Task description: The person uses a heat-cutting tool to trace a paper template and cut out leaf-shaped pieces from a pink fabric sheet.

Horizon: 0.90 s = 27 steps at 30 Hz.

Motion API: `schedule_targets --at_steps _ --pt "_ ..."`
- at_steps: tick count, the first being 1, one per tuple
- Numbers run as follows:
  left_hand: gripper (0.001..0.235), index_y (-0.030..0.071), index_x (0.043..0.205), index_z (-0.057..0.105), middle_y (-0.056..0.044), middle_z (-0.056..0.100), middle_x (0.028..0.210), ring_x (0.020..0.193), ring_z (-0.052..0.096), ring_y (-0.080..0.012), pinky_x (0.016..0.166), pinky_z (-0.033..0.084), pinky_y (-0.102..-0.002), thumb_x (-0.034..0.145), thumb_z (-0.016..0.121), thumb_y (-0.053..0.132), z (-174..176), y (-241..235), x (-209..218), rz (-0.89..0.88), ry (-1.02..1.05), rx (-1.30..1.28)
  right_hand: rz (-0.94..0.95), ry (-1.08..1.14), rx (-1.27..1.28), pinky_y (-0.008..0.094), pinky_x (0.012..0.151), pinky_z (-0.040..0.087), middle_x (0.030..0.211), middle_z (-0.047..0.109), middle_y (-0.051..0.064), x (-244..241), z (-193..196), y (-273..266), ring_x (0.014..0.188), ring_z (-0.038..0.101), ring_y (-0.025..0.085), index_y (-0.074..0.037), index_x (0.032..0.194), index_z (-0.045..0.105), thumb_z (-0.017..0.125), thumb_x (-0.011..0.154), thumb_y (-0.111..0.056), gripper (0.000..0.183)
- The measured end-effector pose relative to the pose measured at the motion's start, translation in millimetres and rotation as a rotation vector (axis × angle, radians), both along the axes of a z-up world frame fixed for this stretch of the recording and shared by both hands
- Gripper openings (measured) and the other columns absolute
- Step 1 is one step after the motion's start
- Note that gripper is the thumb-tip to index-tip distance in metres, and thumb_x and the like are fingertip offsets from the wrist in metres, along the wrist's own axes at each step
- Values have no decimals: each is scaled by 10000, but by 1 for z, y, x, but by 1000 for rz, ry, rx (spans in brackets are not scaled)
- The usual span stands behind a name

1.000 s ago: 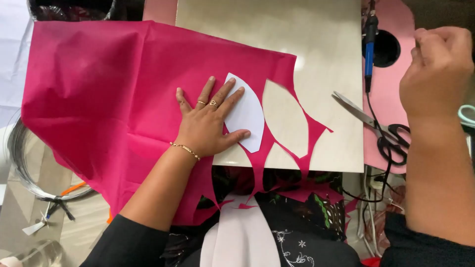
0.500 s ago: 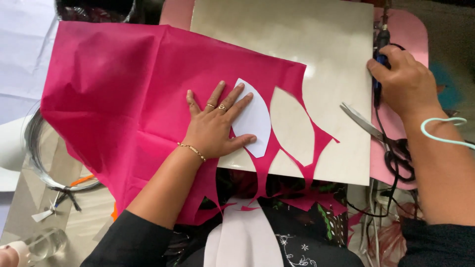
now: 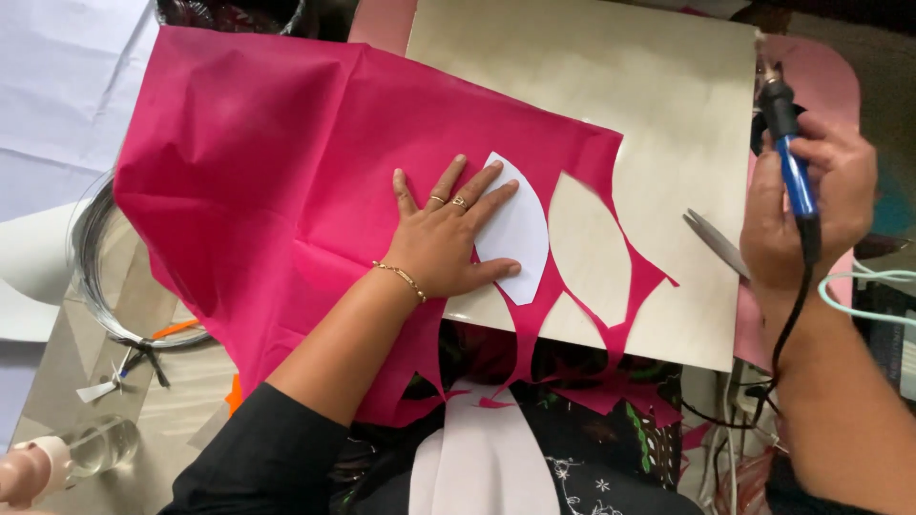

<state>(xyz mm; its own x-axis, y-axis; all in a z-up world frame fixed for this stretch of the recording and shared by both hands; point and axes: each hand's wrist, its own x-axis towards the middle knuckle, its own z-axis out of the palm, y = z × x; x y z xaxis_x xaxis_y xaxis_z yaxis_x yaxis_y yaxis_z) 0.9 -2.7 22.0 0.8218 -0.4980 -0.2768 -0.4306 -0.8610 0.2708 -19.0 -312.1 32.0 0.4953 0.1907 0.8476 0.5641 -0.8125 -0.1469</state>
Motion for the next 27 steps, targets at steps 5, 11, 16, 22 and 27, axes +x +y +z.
schedule_targets --at_steps 5,11,16,22,27 --pt "890 267 1430 248 31 174 1527 1414 56 -205 995 2 -756 715 554 700 -6 -11 3 -26 -122 81 101 229 446 324 693 544 1160 529 320 -33 3 49 934 653 389 119 976 453 709 942 208 273" --pt "1114 61 1423 244 -61 260 1497 1359 255 -204 1071 75 -664 634 668 723 -31 -24 11 -44 -212 160 250 325 633 444 755 618 1032 441 278 -41 18 90 808 615 410 101 931 450 526 879 221 152" --pt "1161 29 1416 238 -107 230 1504 1351 267 -242 1096 101 -604 603 735 691 -38 -27 13 -19 -184 128 244 492 530 300 707 610 1096 508 244 -26 22 93 832 691 322 44 977 535 710 817 102 244" --pt "1212 10 1398 264 -148 245 1488 1338 281 -277 1096 156 -555 533 797 671 -42 -31 12 26 -200 83 321 586 524 323 662 598 895 566 232 0 25 99 745 686 338 109 913 543 652 808 118 152" --pt "1073 -27 1411 252 -192 234 1483 1363 240 -308 1124 28 -592 660 785 524 3 -31 11 11 -1 144 272 695 461 299 474 487 805 640 225 21 15 97 561 600 240 93 838 668 778 721 41 168"
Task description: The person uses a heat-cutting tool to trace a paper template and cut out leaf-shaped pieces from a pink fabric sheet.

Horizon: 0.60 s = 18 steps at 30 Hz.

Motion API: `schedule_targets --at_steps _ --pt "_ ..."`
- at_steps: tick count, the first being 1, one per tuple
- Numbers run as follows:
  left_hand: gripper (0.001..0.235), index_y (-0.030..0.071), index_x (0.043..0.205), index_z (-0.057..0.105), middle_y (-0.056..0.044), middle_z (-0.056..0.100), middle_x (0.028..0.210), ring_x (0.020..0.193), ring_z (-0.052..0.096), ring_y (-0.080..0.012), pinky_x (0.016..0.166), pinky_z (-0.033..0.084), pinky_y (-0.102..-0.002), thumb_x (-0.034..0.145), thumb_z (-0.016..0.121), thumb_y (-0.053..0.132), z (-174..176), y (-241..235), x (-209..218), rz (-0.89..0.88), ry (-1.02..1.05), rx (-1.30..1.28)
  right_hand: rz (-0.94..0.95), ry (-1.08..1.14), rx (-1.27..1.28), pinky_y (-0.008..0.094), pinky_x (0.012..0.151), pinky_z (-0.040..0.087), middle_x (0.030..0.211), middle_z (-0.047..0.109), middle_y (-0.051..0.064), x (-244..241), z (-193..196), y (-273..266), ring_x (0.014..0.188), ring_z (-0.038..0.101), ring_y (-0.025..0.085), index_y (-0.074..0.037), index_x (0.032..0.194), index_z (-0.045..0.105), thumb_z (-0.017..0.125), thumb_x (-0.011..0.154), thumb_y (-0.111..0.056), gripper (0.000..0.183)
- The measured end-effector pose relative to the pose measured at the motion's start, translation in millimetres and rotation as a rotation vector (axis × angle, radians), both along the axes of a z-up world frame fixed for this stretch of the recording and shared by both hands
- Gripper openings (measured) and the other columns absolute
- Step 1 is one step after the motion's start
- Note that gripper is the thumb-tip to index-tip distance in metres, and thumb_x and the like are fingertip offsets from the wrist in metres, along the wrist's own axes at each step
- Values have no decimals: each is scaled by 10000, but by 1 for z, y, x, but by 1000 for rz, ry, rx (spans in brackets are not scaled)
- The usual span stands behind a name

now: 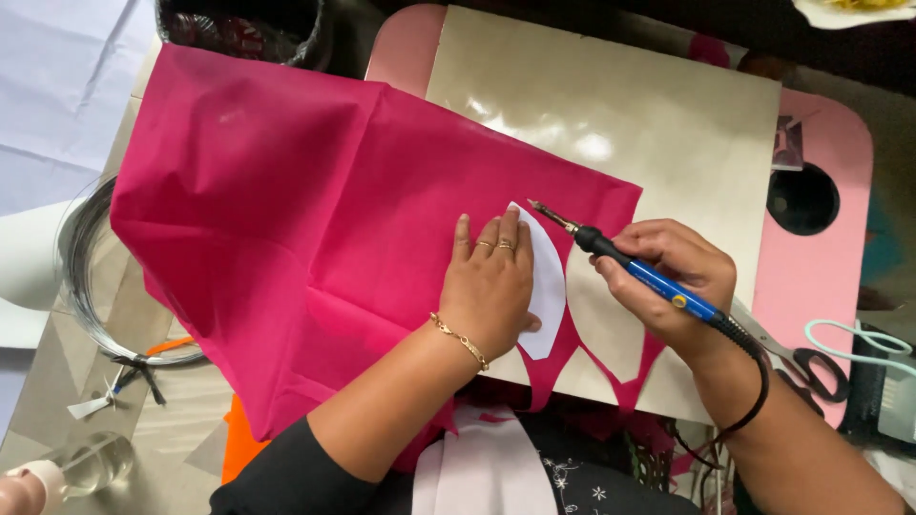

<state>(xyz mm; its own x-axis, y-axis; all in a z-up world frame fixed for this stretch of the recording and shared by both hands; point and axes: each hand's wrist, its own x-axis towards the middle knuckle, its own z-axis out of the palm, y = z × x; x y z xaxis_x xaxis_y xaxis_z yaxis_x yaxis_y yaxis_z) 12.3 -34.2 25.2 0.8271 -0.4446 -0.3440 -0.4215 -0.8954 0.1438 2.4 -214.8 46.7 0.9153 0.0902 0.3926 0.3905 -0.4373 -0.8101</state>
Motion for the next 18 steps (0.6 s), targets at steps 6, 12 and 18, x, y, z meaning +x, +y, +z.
schedule_targets --at_steps 6,12,18 --pt "1080 -38 1423 207 -195 183 1504 1373 211 -305 1113 17 -610 681 775 503 -3 -2 1 5 36 11 33 43 -27 284 447 460 786 652 219 10 2 5 529 582 224 88 810 679 772 707 46 145" --pt "1072 -34 1438 173 -201 115 1520 1385 166 -332 1067 130 -659 702 784 449 2 0 1 33 101 -38 39 62 -61 276 443 454 785 662 213 15 3 7 527 582 217 82 811 685 768 719 26 135" --pt "1085 -34 1444 149 -210 92 1521 1390 148 -333 1041 149 -685 707 779 454 0 1 2 22 115 -39 74 76 -68 266 435 466 790 663 220 18 0 5 524 598 239 87 809 680 751 728 32 121"
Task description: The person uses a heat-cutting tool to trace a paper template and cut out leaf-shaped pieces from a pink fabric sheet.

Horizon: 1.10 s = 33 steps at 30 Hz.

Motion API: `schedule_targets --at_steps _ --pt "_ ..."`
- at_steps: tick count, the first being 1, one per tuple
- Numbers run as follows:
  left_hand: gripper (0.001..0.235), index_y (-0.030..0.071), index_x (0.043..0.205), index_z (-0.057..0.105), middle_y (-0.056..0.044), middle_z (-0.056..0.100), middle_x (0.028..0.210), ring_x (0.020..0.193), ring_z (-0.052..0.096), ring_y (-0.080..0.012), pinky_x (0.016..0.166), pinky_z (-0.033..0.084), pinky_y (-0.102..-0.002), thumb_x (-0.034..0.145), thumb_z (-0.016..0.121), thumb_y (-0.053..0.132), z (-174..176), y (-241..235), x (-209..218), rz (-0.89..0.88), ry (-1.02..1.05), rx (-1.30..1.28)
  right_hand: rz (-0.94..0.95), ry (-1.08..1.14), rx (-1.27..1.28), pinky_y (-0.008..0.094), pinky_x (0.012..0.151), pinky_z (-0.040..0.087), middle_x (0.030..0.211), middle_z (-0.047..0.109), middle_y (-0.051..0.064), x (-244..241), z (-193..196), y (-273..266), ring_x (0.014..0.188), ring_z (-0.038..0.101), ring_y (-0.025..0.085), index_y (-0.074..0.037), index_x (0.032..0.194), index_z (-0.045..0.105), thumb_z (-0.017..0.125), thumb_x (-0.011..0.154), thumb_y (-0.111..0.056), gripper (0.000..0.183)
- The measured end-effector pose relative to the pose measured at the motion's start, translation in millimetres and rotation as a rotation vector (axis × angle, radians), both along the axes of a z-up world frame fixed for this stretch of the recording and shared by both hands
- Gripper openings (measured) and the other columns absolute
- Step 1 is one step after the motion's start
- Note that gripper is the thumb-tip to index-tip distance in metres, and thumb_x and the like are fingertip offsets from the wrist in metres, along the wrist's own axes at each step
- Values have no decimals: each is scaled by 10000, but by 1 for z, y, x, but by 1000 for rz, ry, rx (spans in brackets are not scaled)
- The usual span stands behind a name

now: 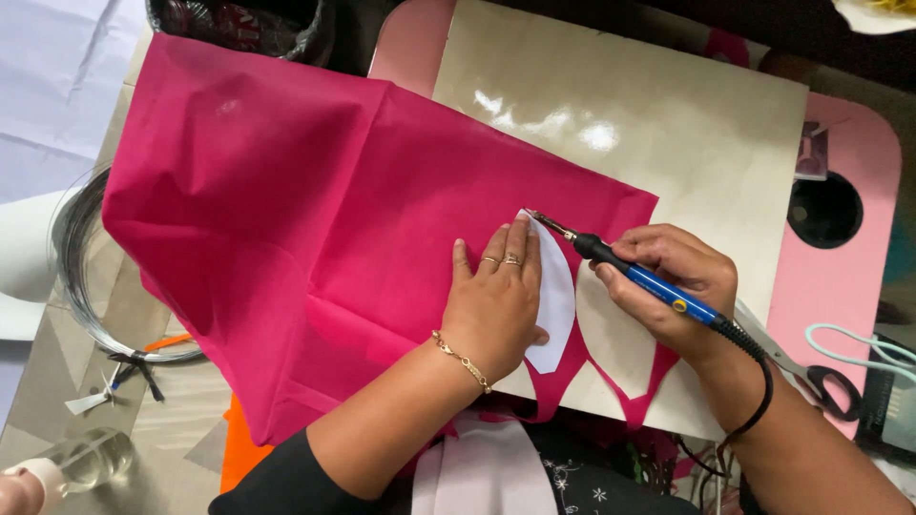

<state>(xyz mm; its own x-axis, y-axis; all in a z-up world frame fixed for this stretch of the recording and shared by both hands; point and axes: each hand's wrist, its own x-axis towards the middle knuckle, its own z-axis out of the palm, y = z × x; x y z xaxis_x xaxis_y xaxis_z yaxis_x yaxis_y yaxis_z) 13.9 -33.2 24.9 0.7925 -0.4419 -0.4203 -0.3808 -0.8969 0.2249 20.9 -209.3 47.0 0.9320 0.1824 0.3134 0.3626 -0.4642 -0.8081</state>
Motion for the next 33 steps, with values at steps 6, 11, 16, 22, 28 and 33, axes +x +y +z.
schedule_targets --at_steps 6,11,16,22,28,33 --pt "1083 -32 1446 145 -207 95 1522 1392 148 -329 1037 150 -689 712 774 457 0 0 1 -1 3 2 5 4 -8 268 428 466 795 665 219 0 0 1 536 614 244 87 810 676 747 736 31 116" --pt "1086 -32 1448 139 -209 84 1524 1394 141 -328 1038 142 -687 714 773 457 -2 0 1 -1 5 -2 13 23 0 260 443 473 802 661 219 1 -2 -2 538 603 230 88 812 674 745 735 31 119" --pt "1088 -27 1450 130 -204 70 1528 1396 134 -324 1041 141 -685 715 768 460 -2 0 1 -2 12 2 18 10 -22 261 446 471 801 661 218 3 2 0 557 611 227 89 808 675 749 735 43 114" --pt "1082 -31 1450 131 -207 75 1525 1396 133 -325 1040 140 -686 722 768 454 -1 1 2 -3 25 -1 48 22 -62 305 490 512 785 660 232 4 8 0 578 629 285 102 793 674 752 717 48 122" --pt "1087 -27 1449 132 -205 69 1527 1398 128 -322 1041 144 -684 716 765 465 -1 0 1 -3 13 11 56 0 -69 310 511 517 780 655 227 3 9 -3 607 639 289 94 787 672 756 726 38 117" --pt "1088 -24 1451 135 -198 76 1527 1396 134 -321 1044 140 -680 716 767 469 -2 -1 1 0 12 12 48 0 -81 293 527 512 785 659 210 2 9 -3 624 640 280 89 794 675 753 735 39 110"
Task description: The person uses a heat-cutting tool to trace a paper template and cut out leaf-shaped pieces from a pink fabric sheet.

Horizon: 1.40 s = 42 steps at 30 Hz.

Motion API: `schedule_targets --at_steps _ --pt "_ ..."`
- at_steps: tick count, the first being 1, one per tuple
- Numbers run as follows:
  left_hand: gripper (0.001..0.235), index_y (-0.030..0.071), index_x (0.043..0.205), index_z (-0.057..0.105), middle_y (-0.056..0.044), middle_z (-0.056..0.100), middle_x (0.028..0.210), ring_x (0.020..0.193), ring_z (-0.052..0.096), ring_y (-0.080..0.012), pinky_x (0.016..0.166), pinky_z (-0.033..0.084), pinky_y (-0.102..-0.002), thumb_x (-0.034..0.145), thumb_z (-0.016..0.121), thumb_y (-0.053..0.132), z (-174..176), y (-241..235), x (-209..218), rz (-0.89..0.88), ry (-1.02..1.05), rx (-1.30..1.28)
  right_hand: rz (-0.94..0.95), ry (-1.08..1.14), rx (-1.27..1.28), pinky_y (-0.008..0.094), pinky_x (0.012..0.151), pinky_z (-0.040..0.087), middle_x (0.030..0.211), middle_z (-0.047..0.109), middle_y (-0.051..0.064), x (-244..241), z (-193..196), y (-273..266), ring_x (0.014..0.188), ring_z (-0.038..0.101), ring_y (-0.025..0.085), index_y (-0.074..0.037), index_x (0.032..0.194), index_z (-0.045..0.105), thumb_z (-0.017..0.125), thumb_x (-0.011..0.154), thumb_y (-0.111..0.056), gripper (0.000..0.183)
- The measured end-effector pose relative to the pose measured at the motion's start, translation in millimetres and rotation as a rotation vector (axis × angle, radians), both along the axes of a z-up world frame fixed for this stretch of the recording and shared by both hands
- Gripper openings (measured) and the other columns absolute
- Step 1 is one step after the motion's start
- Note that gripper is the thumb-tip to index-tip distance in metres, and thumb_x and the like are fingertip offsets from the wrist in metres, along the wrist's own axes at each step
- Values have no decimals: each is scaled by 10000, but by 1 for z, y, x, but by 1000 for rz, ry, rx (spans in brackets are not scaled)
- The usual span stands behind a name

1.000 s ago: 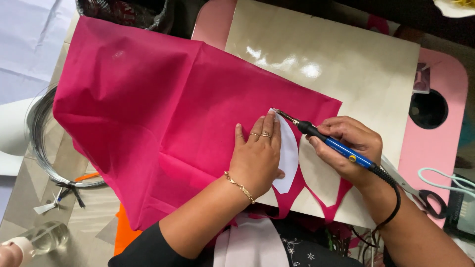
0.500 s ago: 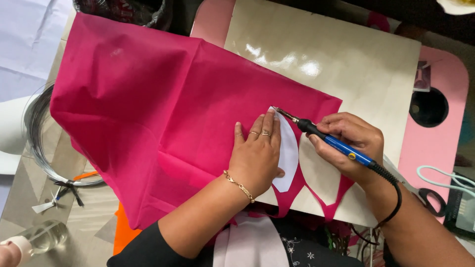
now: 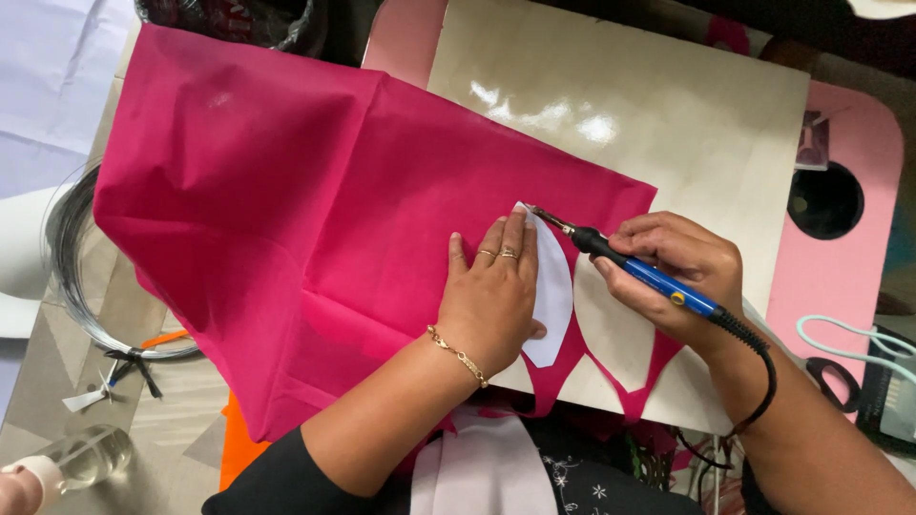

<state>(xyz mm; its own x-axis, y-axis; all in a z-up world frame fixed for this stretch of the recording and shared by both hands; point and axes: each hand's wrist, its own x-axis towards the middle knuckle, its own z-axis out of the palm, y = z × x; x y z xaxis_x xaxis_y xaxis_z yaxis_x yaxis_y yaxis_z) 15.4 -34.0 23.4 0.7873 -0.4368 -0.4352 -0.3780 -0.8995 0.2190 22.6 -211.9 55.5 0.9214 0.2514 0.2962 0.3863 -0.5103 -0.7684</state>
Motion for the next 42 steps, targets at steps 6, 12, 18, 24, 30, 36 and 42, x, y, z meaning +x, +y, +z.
schedule_targets --at_steps 6,12,18,24,30,36,42 --pt "1088 -28 1450 138 -199 71 1528 1397 136 -322 1043 145 -678 715 776 457 3 0 0 7 12 -5 5 -4 13 272 515 495 793 663 192 3 -2 3 619 630 239 75 806 679 753 741 33 107" --pt "1090 -30 1450 140 -205 81 1524 1394 139 -330 1037 148 -683 711 779 454 2 1 0 2 2 -8 -1 12 4 283 511 501 785 664 207 4 1 3 608 633 255 88 796 679 754 737 36 109" --pt "1274 78 1441 211 -67 179 1527 1364 238 -177 1022 257 -595 485 776 702 -50 -4 -9 54 -347 33 73 -93 -46 245 570 480 867 642 203 -1 -4 -7 714 623 229 53 805 627 752 733 -4 155" --pt "1271 80 1431 247 -67 215 1519 1354 272 -170 1006 288 -589 464 780 711 -49 -3 -10 53 -393 29 70 -104 -38 258 606 507 859 644 215 -4 -5 -8 724 637 240 64 804 631 760 722 6 164" --pt "1252 86 1436 231 -59 195 1525 1366 245 -176 1013 273 -589 492 776 700 -50 -4 -9 54 -356 37 78 -107 -59 263 617 509 862 649 211 -6 -4 -12 718 638 237 63 814 639 752 726 -7 159" --pt "1241 82 1430 250 -68 200 1522 1358 257 -182 1009 281 -590 492 771 704 -49 -3 -9 46 -365 38 67 -96 -45 249 594 496 849 643 208 -11 -5 -16 711 631 231 65 799 627 749 729 0 156" --pt "1231 73 1444 192 -66 147 1535 1377 207 -189 1016 251 -595 542 769 681 -46 -3 -7 42 -277 43 68 -82 -26 234 582 504 846 642 210 -16 -3 -18 713 637 230 75 800 625 737 730 17 144"
